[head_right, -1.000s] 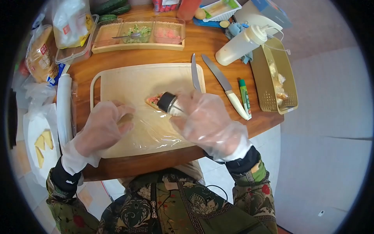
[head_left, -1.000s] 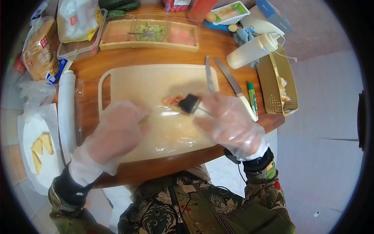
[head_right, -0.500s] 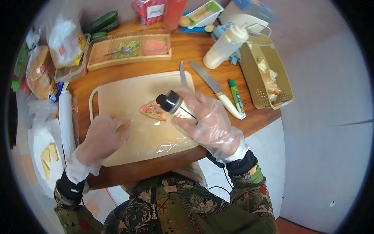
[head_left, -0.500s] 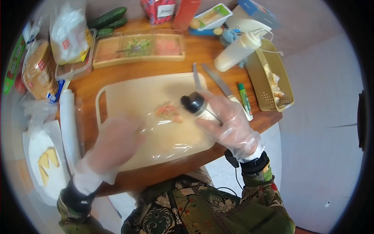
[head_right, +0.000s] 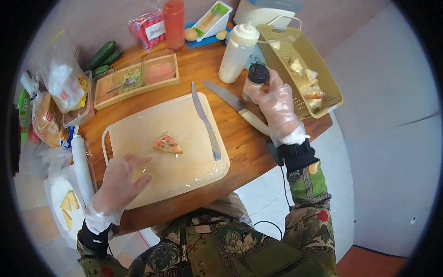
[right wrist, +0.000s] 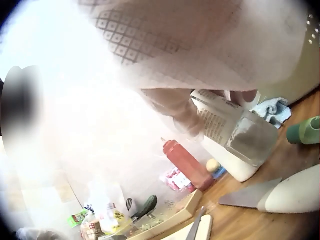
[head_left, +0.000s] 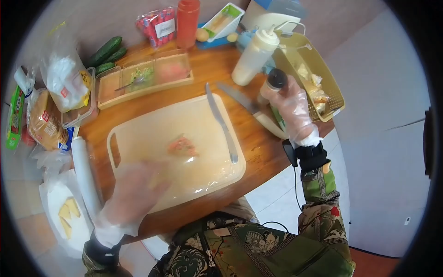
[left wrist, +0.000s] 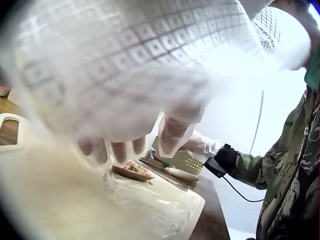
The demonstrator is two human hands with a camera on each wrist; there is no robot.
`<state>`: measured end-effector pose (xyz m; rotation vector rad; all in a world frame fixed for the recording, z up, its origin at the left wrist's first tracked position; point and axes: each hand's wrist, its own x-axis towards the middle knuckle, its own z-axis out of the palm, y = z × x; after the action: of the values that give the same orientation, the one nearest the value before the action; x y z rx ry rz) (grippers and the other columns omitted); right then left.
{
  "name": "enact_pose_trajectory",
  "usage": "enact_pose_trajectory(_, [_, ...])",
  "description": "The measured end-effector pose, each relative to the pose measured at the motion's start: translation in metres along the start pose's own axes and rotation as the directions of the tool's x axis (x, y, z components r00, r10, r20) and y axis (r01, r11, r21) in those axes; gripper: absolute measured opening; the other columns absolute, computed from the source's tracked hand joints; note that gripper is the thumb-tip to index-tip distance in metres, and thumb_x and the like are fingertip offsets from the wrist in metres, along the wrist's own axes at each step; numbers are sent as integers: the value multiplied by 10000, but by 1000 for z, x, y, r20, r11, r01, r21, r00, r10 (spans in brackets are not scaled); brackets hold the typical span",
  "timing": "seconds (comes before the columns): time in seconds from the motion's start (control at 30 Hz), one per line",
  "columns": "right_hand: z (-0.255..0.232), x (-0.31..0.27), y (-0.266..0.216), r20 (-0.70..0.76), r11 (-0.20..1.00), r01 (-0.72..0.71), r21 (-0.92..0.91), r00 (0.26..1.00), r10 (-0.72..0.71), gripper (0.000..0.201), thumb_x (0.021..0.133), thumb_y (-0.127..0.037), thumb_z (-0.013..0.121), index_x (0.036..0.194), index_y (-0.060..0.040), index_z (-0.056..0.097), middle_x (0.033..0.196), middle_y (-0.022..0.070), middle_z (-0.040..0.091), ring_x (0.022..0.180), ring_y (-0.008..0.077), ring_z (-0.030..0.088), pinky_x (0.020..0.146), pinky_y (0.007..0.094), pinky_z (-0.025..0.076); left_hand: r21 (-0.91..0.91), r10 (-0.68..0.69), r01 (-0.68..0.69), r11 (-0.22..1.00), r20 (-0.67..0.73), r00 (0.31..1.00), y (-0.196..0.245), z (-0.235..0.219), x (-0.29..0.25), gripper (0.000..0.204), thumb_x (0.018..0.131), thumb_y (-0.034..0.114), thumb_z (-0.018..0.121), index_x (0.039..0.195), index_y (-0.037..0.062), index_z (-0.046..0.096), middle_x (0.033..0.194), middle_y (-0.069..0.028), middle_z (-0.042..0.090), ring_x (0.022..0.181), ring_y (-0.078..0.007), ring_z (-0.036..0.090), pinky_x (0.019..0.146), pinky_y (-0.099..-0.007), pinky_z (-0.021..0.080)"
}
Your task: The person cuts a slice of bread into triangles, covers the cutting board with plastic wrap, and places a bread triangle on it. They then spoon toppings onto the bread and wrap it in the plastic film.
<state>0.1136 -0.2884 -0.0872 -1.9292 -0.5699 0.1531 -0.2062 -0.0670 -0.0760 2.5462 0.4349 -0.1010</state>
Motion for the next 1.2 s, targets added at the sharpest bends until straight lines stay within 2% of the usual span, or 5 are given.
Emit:
enact_pose_trajectory(0.4, [-1,4,15,24,997,-19,72,1000,17,445,823,-231,812,1171,-13,640,957,93,717,783,123,651,706,282,523,-13,-56,59,998,142,988,13,10,11,382,875,238,708,1226,88,692,1069,-176,665,997,-368,630,873,-437,483])
enact_pose_trajectory(0.5, [-19,-12,14,25,741,134,-658,987,-156,463,809,-163,761,1215,17,630,1016,219,719,829,330,704,759,372,558,9,-75,75,997,177,981,18,7,13,378,883,244,702,1224,81,690,1065,-182,665,1014,-373,629,882,-443,485])
enact_pose_trajectory(0.6, [-16,-51,-31,53,770,39,-637,999,-8,318,825,-128,722,1106,17,684,999,212,717,825,340,694,746,395,562,54,5,-12,998,130,991,9,14,7,366,891,254,693,1210,75,691,1036,-186,659,995,-375,624,864,-455,486])
enact_pose_trajectory(0.87, [52,-112,-33,727,597,757,-265,564,-391,237,809,-89,671,1039,-120,715,719,86,576,604,301,588,495,432,457,135,348,-345,929,-5,937,-18,36,-6,327,898,288,673,1162,95,689,903,-156,619,884,-350,593,785,-465,465])
enact_pose_trajectory(1.2, [77,-118,-24,729,469,813,-345,546,-412,323,906,-125,646,1224,-85,686,606,94,551,523,309,552,448,454,398,74,369,-364,928,-65,927,-19,31,-19,363,895,287,666,1183,67,675,859,-168,648,858,-358,608,782,-467,471])
